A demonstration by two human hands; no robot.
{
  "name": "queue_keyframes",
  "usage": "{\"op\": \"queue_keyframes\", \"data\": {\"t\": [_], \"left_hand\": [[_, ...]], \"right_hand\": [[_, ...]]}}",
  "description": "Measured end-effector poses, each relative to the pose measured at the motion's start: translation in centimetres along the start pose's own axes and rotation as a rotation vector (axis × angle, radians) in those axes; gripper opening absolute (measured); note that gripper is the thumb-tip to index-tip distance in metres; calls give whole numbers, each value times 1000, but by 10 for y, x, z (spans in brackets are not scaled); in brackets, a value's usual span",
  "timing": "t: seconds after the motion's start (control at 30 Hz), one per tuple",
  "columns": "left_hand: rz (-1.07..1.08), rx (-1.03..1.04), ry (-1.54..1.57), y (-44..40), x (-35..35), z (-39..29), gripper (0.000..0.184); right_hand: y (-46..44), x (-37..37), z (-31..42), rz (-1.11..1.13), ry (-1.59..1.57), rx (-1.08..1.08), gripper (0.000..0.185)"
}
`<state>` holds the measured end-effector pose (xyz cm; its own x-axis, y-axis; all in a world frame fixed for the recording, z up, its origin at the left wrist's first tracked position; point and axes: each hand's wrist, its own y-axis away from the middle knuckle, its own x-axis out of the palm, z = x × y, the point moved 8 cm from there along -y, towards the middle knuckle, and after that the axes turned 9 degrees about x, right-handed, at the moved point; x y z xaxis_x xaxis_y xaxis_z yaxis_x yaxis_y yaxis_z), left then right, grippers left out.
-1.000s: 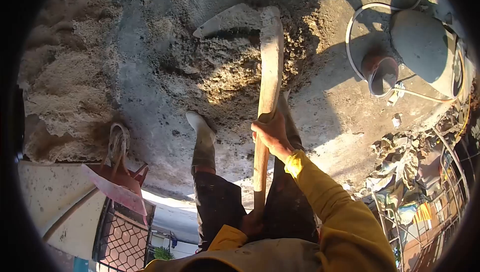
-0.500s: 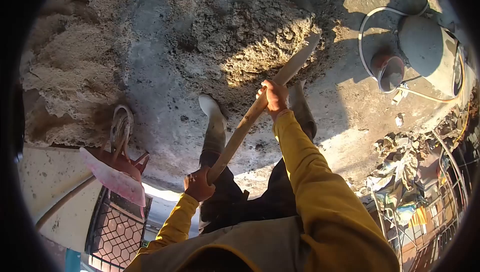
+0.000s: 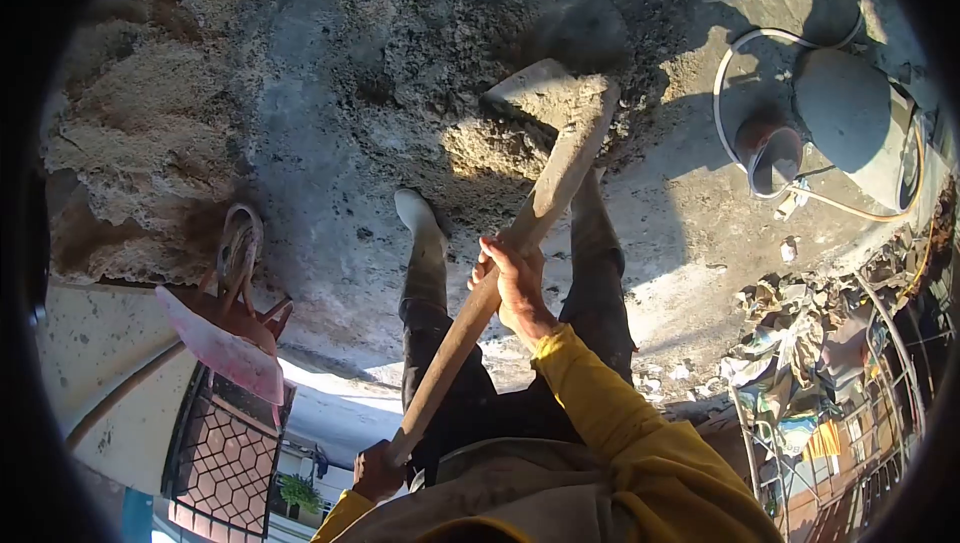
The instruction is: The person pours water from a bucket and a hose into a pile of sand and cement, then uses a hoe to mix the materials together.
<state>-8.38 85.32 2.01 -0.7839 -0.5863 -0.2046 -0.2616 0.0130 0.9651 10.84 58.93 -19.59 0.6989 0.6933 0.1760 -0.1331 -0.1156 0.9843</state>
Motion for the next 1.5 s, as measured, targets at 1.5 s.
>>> {"op": "queue_keyframes", "data": {"t": [1.5], "left_hand": [[-25, 260, -291, -193, -149, 168, 25]], "right_hand": [[-60, 56, -73, -125, -191, -147, 18]]}}
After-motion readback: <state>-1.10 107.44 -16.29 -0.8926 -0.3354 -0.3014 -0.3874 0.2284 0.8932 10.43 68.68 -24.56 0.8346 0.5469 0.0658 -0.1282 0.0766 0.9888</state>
